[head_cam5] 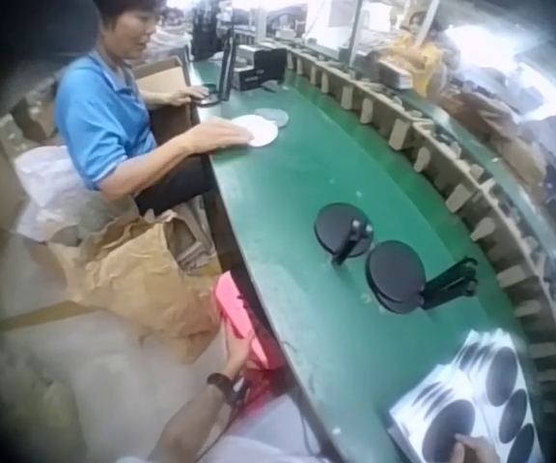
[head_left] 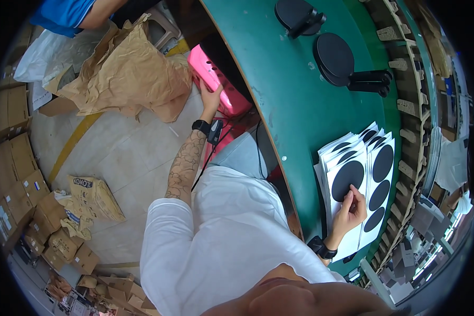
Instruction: The person peels a black circular sticker from a sheet, presses it onto the flat surface of a plastic stand, and smooths it down by hand. They then place the assembled stand into a cardboard tray on the conveyor belt and repeat the process.
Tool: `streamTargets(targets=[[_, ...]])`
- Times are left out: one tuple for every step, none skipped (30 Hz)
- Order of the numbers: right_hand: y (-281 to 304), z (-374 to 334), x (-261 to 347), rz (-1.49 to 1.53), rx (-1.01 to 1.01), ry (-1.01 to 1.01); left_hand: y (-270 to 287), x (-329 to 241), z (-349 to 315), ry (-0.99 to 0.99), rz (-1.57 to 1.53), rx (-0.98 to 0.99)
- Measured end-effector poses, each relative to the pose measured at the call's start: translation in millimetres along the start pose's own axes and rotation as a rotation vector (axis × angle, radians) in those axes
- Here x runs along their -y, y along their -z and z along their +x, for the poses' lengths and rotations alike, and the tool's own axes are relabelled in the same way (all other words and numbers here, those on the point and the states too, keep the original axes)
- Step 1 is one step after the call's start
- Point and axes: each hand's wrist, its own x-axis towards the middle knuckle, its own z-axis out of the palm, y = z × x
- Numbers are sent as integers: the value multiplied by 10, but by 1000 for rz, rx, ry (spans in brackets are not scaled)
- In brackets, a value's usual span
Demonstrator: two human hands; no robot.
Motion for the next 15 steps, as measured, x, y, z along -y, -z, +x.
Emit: streamTargets(targets=[[4,9,12,0,2,-2,-2,58,41,-34,-42,25],[0,28,23,-6,-2,5,-5,93,93,-68,-82,51],[-7,50,35,-11,-5,13,-8,120,171,-66,-79,52],[-14,65,43,-18,-10,20,-24,116,257,-90,-72,68],[-27,73,48,-19,-9,16,-39,110,339,-114,-64,85],[-44,80,58,-19,-16,9,-51,109,397,-138,-57,101],[-62,85,65,-20,-26,1,-75,106,438,-136,-55,105],[-74,90,68,-21,-35,-7,-95,102,475,-118,-94,118],[-76,91,60,-22,-35,-10,-112,98,505,-100,-133,130],[-69,89,42,-25,-22,-6,-121,95,523,-82,-172,142],[-61,89,24,-28,-8,-2,-127,94,531,-81,-170,144],[-59,90,14,-33,2,1,-160,76,530,-75,-140,193],[-61,96,14,-36,0,-4,-192,32,520,-69,-111,241],[-61,103,18,-43,2,-13,-221,3,517,-63,-81,289],[-61,111,22,-49,5,-21,-240,14,527,-61,-80,294]])
